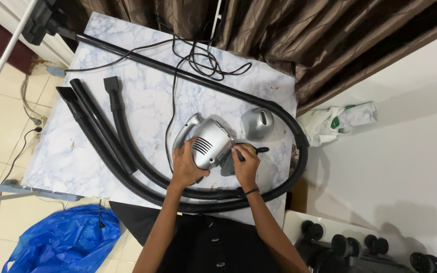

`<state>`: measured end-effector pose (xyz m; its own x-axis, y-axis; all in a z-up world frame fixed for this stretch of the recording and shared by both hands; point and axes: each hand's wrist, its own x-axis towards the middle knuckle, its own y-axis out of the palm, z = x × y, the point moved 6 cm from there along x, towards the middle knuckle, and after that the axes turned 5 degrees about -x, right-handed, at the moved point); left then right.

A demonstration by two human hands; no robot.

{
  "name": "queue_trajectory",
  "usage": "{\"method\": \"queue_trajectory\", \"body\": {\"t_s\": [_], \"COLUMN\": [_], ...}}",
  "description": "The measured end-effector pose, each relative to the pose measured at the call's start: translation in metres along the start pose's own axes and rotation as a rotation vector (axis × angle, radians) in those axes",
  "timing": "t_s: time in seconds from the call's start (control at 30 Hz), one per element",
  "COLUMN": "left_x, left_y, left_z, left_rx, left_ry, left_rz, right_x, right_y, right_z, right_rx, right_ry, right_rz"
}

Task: The person assembles a vacuum cleaner by connecting the hose, attachments, and main unit parts.

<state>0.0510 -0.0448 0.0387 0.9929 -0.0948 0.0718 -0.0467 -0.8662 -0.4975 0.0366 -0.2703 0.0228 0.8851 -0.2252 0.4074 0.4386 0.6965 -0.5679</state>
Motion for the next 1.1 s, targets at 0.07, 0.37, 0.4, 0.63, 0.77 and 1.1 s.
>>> {"method": "queue_trajectory", "body": {"t_s": [0.07, 0.37, 0.4, 0.63, 0.77, 1.1], "left_x": [-0.003, -0.007, -0.006, -0.003, -0.001, -0.003], "left_y": [0.001, 0.005, 0.004, 0.004, 0.000, 0.003], "left_z": [0.001, 0.004, 0.004, 0.002, -0.002, 0.001], "left_rx": [0.011, 0.060, 0.065, 0.000, 0.011, 0.018], "left_ry": [-0.015, -0.056, -0.071, -0.063, 0.010, -0.023], "left_rz": [-0.007, 0.020, 0.035, 0.046, -0.014, -0.010], "right_x": [-0.006, 0.001, 0.005, 0.003, -0.008, 0.001], "right_y": [0.002, -0.019, -0.018, 0.005, 0.014, -0.008], "right_z": [-0.013, 0.013, 0.022, 0.004, -0.026, -0.047], "right_rx": [-0.039, 0.145, 0.114, 0.070, -0.029, 0.323], "right_ry": [0.046, 0.155, 0.082, 0.020, 0.053, 0.307], "right_rz": [0.020, -0.114, -0.114, -0.109, -0.081, -0.100]}}
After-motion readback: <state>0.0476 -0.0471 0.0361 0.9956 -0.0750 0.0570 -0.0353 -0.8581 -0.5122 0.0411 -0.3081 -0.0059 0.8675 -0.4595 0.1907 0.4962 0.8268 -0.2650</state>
